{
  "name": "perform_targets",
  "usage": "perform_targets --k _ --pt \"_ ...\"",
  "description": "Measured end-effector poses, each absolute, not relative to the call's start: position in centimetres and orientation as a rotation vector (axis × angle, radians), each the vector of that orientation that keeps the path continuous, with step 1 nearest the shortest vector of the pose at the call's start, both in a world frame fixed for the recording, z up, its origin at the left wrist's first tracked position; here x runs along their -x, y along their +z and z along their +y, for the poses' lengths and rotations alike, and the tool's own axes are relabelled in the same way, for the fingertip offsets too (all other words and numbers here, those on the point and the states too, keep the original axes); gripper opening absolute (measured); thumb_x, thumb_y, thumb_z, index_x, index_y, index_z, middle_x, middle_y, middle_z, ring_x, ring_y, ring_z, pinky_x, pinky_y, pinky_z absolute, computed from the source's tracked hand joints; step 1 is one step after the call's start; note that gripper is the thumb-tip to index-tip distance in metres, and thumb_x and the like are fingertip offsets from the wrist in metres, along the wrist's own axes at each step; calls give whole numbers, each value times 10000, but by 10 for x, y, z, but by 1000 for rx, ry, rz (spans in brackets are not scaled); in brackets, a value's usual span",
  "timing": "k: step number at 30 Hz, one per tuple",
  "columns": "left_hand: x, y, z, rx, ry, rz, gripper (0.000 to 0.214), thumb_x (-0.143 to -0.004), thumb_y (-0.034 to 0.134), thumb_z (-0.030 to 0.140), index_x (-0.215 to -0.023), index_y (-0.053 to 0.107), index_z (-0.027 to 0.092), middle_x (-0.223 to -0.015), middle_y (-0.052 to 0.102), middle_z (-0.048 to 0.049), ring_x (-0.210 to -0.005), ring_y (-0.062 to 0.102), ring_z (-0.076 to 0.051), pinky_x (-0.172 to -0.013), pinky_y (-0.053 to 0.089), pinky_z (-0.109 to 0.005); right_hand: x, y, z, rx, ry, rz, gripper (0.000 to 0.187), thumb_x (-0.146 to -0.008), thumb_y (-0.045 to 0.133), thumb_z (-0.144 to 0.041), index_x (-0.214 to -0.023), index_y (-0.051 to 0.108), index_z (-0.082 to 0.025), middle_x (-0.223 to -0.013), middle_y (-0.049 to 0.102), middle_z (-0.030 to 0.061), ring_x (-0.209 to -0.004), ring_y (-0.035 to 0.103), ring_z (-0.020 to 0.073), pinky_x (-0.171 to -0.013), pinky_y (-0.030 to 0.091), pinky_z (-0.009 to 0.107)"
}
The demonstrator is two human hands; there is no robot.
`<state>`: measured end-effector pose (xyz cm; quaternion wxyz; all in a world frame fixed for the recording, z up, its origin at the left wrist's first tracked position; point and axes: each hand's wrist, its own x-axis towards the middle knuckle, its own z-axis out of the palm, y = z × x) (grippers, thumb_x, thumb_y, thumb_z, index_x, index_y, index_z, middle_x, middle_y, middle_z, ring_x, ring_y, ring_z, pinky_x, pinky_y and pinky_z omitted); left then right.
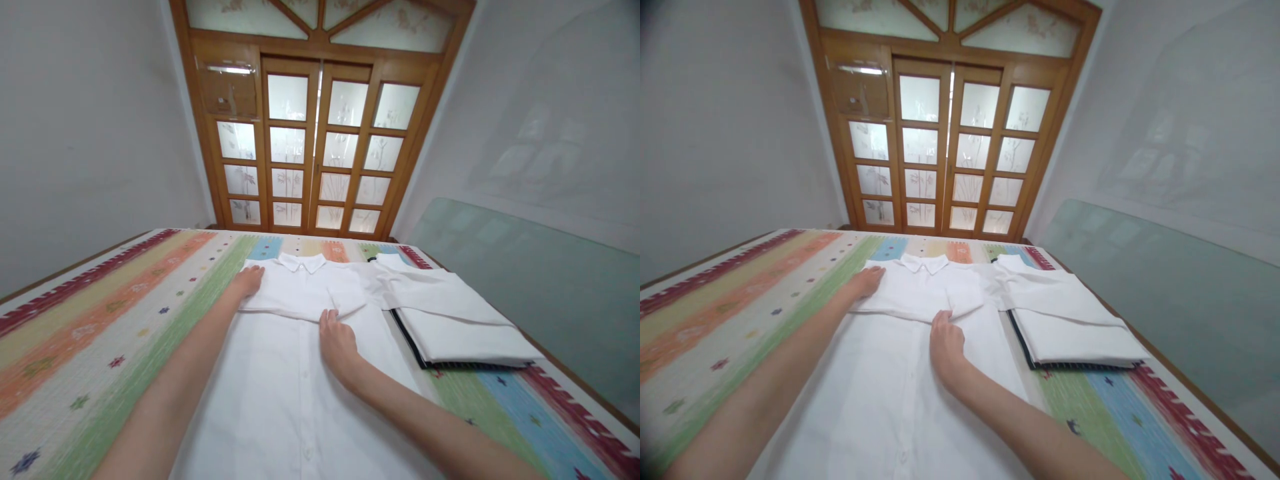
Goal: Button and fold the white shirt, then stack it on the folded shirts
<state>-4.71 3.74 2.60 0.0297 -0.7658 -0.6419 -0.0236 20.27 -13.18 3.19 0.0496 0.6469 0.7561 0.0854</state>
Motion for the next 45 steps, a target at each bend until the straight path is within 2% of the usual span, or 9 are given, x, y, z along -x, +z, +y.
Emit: perform_targets --k 4,9,12,17,29,35,39,42,45 --pt "51 22 31 2320 -156 -1984 422 -933 309 196 -1309 496 231 -1385 484 -117 -1166 555 -273 -921 479 -420 -201 30 -153 -1912 236 2317 600 -789 338 42 -1359 474 -90 -1298 533 270 -750 700 206 -588 537 297" --pt "54 19 29 2207 -301 -2057 431 -973 243 295 -1327 467 195 -1361 477 -140 -1114 581 -263 -885 500 -401 -217 62 -136 -1799 116 2522 284 -923 399 -247 -1034 649 -169 -990 661 160 -857 668 256 -709 498 341" --pt "56 16 29 2172 -370 -2069 454 -982 208 299 -1363 426 182 -1392 458 -143 -1142 565 -262 -906 494 -401 -239 78 -98 -2001 142 2541 312 -940 386 -326 -1122 603 -196 -1119 630 135 -923 648 256 -770 476 361" --pt "57 14 30 2228 -371 -2014 444 -969 237 252 -1364 438 212 -1376 490 -113 -1161 560 -263 -924 484 -389 -270 70 -36 -1913 -215 2518 464 -817 519 -122 -1275 545 -191 -1287 588 103 -1162 556 228 -912 426 306" --pt "56 21 33 2299 -288 -1953 326 -895 391 221 -1195 519 205 -1301 518 -112 -1040 622 -252 -858 489 -370 -281 77 -9 -1723 -439 2405 351 -671 637 -74 -1006 661 -177 -1047 686 85 -800 663 187 -670 503 255" --pt "62 19 34 2227 -424 -1992 341 -856 456 277 -1188 473 201 -1214 576 -108 -1014 621 -266 -828 487 -357 -293 81 -18 -1798 -753 2376 311 -794 587 -216 -1103 568 -199 -1022 661 68 -537 573 91 -472 442 200" --pt "61 16 33 2140 -543 -2014 370 -844 481 339 -1179 499 184 -1204 553 -131 -967 630 -295 -790 495 -385 -297 82 -21 -1772 -718 2470 350 -925 429 -472 -993 628 -192 -990 648 75 -621 602 122 -576 479 237" --pt "61 15 35 2126 -542 -2057 317 -900 401 341 -1134 540 179 -1217 542 -134 -974 627 -283 -801 492 -384 -295 80 -25 -1762 -473 2602 383 -900 488 -497 -827 672 -168 -1046 624 107 -837 633 170 -799 477 273" --pt "63 14 37 2119 -592 -2106 319 -943 323 323 -1109 548 169 -1218 549 -133 -994 620 -262 -837 479 -370 -291 80 -32 -1807 -485 2661 430 -907 468 -503 -711 637 -160 -960 650 104 -783 636 159 -777 471 259"
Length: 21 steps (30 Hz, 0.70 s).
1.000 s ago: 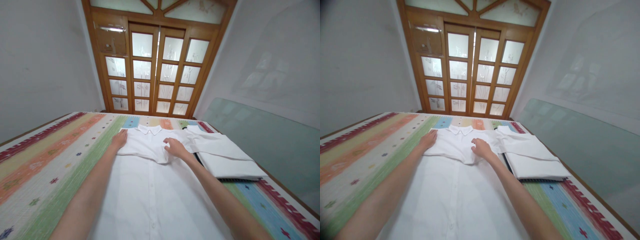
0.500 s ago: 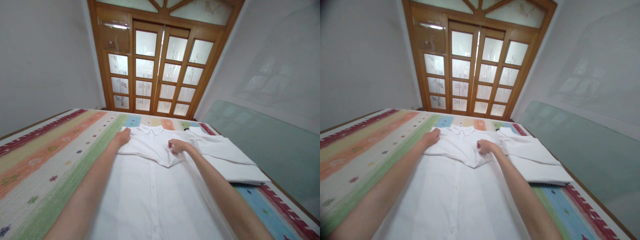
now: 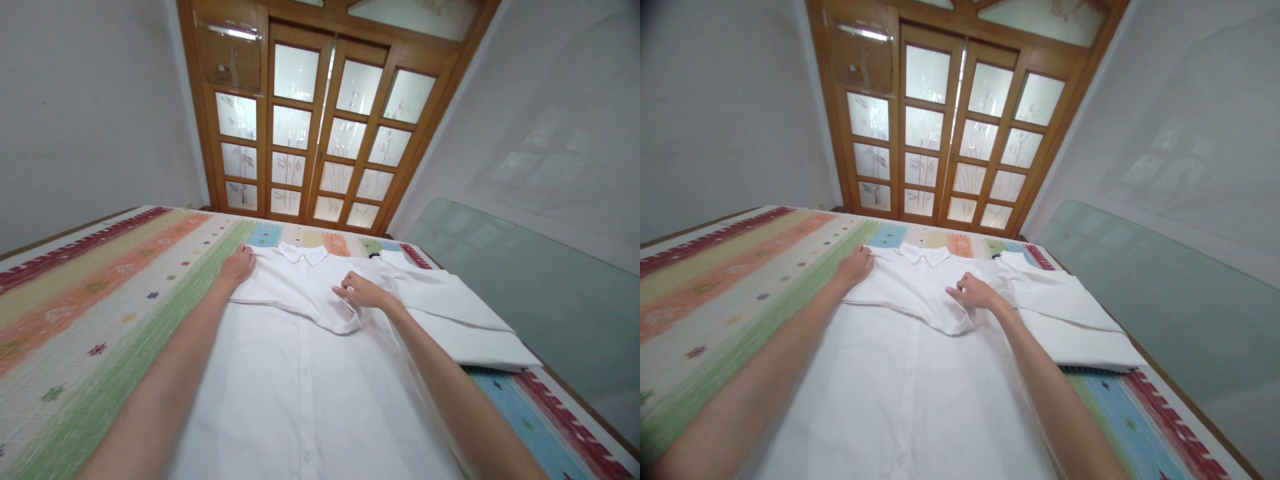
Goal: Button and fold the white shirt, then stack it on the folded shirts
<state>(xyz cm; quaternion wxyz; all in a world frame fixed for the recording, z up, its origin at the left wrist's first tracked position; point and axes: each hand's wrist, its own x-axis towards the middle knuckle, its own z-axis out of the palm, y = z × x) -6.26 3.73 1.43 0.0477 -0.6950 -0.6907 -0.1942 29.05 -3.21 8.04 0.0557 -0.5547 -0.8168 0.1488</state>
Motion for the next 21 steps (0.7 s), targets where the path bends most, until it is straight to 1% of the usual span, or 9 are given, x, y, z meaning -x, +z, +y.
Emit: perform_targets --k 1,3,4,6,8,10,15,18,21 --pt "64 14 39 2129 -638 -2122 320 -949 318 326 -1105 548 168 -1220 552 -133 -1003 616 -258 -852 472 -369 -290 82 -34 1693 522 -2452 479 -918 428 -523 -658 606 -163 -835 660 87 -690 629 148 -712 475 251" --pt "68 14 43 2163 -749 -2165 298 -944 345 330 -1083 558 174 -1215 565 -127 -1028 604 -252 -881 457 -363 -291 85 -38 1716 671 -2390 565 -924 358 -567 -547 521 -178 -557 592 38 -506 570 130 -586 450 239" --pt "70 15 46 2183 -798 -2187 277 -934 371 324 -1061 569 177 -1201 578 -121 -1042 597 -248 -892 452 -356 -292 87 -39 1720 710 -2353 583 -915 354 -583 -506 480 -187 -464 535 17 -444 532 124 -540 427 235" --pt "77 18 53 2216 -863 -2219 230 -900 435 297 -1017 591 176 -1142 616 -106 -1054 587 -236 -906 445 -333 -298 90 -40 1698 668 -2271 564 -868 436 -583 -458 420 -197 -391 464 -9 -401 478 113 -488 375 230" --pt "84 24 61 2235 -893 -2235 223 -868 467 262 -1021 602 172 -1068 646 -88 -1024 595 -219 -898 448 -308 -306 93 -40 1630 550 -2209 503 -796 549 -534 -452 398 -199 -400 438 -28 -419 438 102 -472 322 226" --pt "93 30 69 2224 -938 -2263 275 -849 468 243 -1083 592 167 -1040 653 -76 -975 607 -205 -873 460 -293 -316 98 -41 1529 451 -2171 412 -727 619 -455 -477 417 -197 -442 438 -40 -464 413 98 -486 297 226" --pt "116 38 82 2129 -1021 -2368 394 -800 490 237 -1176 550 136 -1066 635 -82 -867 624 -187 -802 487 -287 -342 107 -40 1357 305 -2076 142 -668 620 -306 -656 542 -189 -600 529 -28 -551 424 109 -546 340 234" --pt "126 36 84 2097 -1025 -2417 384 -769 513 216 -1137 566 119 -1005 646 -80 -813 630 -182 -769 500 -292 -354 99 -31 1375 208 -2013 113 -682 597 -261 -764 580 -186 -728 588 -2 -595 457 118 -603 393 246" --pt "132 32 84 2076 -1024 -2421 335 -725 541 176 -1051 595 124 -952 658 -70 -837 633 -194 -808 499 -312 -362 79 -16 1576 181 -1944 184 -668 589 -190 -851 607 -180 -862 624 28 -668 520 136 -679 437 265"
